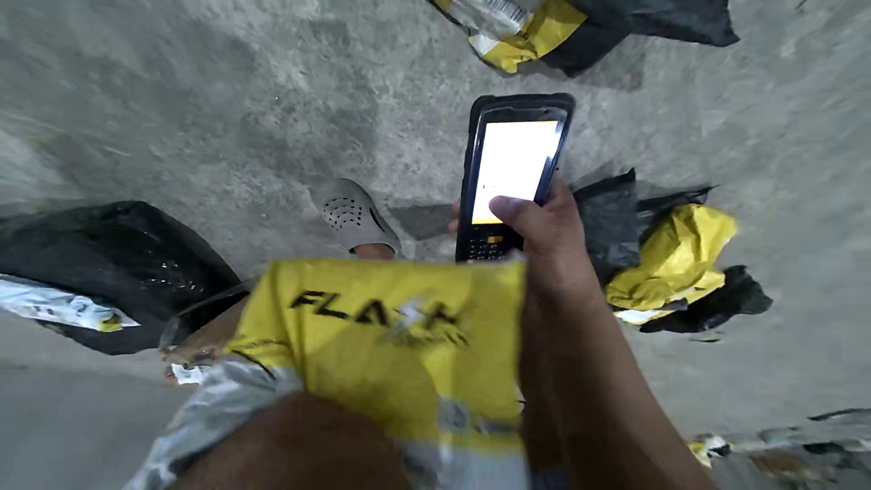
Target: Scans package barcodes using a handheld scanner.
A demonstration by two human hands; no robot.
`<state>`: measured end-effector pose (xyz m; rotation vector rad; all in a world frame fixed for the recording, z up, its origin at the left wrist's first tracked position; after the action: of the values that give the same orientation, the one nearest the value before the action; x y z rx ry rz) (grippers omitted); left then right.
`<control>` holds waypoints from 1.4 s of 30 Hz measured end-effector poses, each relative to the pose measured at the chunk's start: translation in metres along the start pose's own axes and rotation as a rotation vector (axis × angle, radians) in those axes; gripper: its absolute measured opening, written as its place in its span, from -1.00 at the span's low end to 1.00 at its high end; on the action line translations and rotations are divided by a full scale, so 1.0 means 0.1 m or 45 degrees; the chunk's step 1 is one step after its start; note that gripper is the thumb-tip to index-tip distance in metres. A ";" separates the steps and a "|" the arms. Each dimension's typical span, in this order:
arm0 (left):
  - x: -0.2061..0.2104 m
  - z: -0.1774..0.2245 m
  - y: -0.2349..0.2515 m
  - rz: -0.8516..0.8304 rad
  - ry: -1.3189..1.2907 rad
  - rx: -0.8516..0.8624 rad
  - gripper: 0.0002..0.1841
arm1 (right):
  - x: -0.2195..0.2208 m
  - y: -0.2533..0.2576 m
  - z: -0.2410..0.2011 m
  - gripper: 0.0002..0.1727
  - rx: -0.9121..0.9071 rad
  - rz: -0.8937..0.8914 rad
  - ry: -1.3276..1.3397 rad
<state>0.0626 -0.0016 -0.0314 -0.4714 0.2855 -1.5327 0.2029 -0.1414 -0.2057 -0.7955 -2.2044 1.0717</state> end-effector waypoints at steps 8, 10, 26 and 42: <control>-0.29 -1.42 -0.05 0.985 0.015 -0.606 -0.83 | 0.01 -0.01 0.03 -0.49 0.032 0.001 -0.024; -0.18 -1.66 0.01 1.057 -0.059 -0.665 -0.88 | 0.06 -0.02 0.06 -0.50 0.028 -0.037 0.059; 0.27 -2.10 0.26 0.755 -0.204 -0.888 -0.98 | 0.23 -0.04 0.11 -0.53 0.067 -0.080 0.183; 0.35 -2.12 0.37 0.767 -0.334 -0.908 -0.97 | 0.27 -0.06 0.10 -0.34 0.089 -0.358 0.278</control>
<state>-0.0018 -0.0615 -0.2311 -1.0291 0.7034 -0.7357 0.1764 -0.1301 -0.2003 -0.5257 -2.0101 0.8739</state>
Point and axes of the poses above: each hand's wrist, its own y-axis towards the middle knuckle, its own x-axis out of the palm, z = x × y, the point moved 7 cm from there along y, towards the middle knuckle, and after that the axes turned 1 degree about -x, right-handed, at the moved point
